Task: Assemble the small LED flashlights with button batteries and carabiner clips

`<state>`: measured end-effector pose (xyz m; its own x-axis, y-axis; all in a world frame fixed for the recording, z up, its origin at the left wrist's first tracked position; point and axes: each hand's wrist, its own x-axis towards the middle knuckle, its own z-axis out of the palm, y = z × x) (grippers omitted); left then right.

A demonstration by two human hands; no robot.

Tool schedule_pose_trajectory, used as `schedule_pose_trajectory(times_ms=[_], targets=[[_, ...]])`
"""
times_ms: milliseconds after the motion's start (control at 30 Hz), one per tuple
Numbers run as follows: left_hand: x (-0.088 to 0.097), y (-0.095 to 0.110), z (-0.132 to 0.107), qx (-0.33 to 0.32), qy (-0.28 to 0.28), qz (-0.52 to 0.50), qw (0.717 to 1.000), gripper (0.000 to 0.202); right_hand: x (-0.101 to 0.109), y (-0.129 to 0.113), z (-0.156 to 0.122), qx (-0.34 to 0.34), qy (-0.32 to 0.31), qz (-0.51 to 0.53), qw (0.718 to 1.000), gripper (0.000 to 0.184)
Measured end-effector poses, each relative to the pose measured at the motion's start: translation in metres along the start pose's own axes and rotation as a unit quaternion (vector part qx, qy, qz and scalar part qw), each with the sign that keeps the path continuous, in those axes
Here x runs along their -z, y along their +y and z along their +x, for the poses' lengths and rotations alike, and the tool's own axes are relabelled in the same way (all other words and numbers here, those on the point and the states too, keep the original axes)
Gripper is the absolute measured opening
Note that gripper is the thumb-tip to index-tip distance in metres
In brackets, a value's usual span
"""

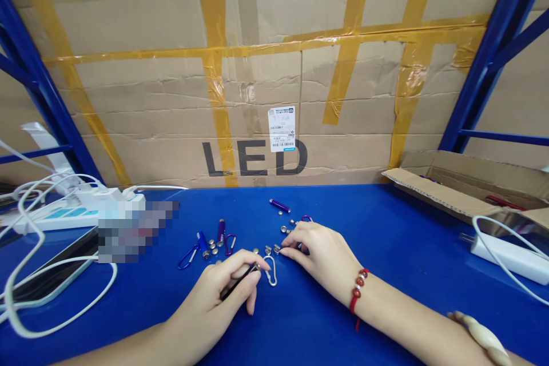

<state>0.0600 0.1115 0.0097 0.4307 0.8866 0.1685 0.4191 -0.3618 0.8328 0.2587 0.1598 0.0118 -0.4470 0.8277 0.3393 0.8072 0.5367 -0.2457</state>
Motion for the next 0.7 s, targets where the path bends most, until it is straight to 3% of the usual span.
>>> schedule_pose_trajectory(times_ms=[233, 700], targets=[[0.0005, 0.0012, 0.0004, 0.002, 0.001, 0.008, 1.000, 0.021, 0.0016, 0.0049, 0.0040, -0.036, -0.002, -0.019, 0.999, 0.014], [0.0009, 0.0000, 0.0008, 0.001, 0.001, 0.003, 1.000, 0.022, 0.0007, -0.0001, 0.0003, -0.015, -0.007, -0.002, 1.000, 0.013]])
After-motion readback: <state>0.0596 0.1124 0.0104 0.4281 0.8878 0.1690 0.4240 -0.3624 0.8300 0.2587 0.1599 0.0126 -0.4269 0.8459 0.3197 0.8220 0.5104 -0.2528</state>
